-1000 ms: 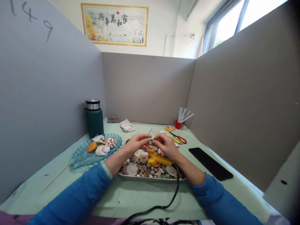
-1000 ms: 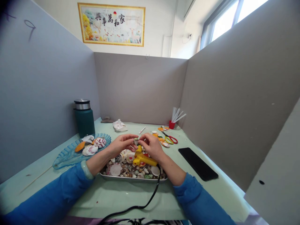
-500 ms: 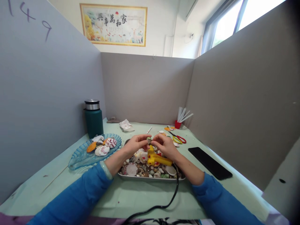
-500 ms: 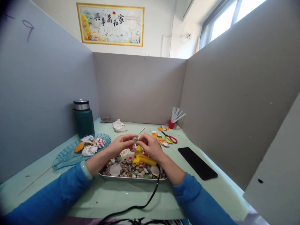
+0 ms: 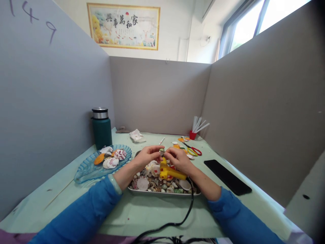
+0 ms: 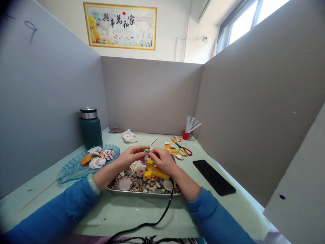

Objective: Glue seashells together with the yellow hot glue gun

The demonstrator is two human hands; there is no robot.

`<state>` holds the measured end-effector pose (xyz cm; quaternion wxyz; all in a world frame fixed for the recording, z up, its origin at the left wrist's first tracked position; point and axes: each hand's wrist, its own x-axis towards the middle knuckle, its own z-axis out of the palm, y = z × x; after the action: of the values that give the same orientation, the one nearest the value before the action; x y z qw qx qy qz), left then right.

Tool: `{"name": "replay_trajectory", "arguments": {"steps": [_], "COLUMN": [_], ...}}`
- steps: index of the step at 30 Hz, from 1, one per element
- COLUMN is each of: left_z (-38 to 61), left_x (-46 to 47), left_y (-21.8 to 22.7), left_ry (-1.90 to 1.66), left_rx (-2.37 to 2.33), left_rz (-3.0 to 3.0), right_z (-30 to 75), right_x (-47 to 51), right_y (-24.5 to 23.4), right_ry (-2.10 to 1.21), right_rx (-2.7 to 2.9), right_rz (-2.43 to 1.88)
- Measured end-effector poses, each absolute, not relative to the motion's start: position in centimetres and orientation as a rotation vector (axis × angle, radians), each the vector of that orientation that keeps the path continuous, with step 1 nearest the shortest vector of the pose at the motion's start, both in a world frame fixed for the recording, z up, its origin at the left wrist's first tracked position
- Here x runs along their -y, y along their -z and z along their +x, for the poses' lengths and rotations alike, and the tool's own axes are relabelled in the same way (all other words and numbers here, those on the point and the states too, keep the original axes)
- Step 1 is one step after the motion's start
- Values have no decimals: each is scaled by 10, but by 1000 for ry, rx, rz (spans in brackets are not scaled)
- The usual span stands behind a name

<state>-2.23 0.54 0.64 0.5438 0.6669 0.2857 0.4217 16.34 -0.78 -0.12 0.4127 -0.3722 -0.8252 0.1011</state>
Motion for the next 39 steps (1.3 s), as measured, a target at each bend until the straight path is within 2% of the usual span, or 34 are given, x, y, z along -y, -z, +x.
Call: {"name": "replay_trajectory", "arguments": {"steps": [39], "left_z": [-20], "left_x": [-6], "left_y": [-5], "left_ry": [-1109], "left_rx": [-694], "left_rz": [1750], "right_z": [161], "right_x": [9], "right_y": [0], "right_ry": [-16], "right_rx": [2140], "right_rz": [-870]}}
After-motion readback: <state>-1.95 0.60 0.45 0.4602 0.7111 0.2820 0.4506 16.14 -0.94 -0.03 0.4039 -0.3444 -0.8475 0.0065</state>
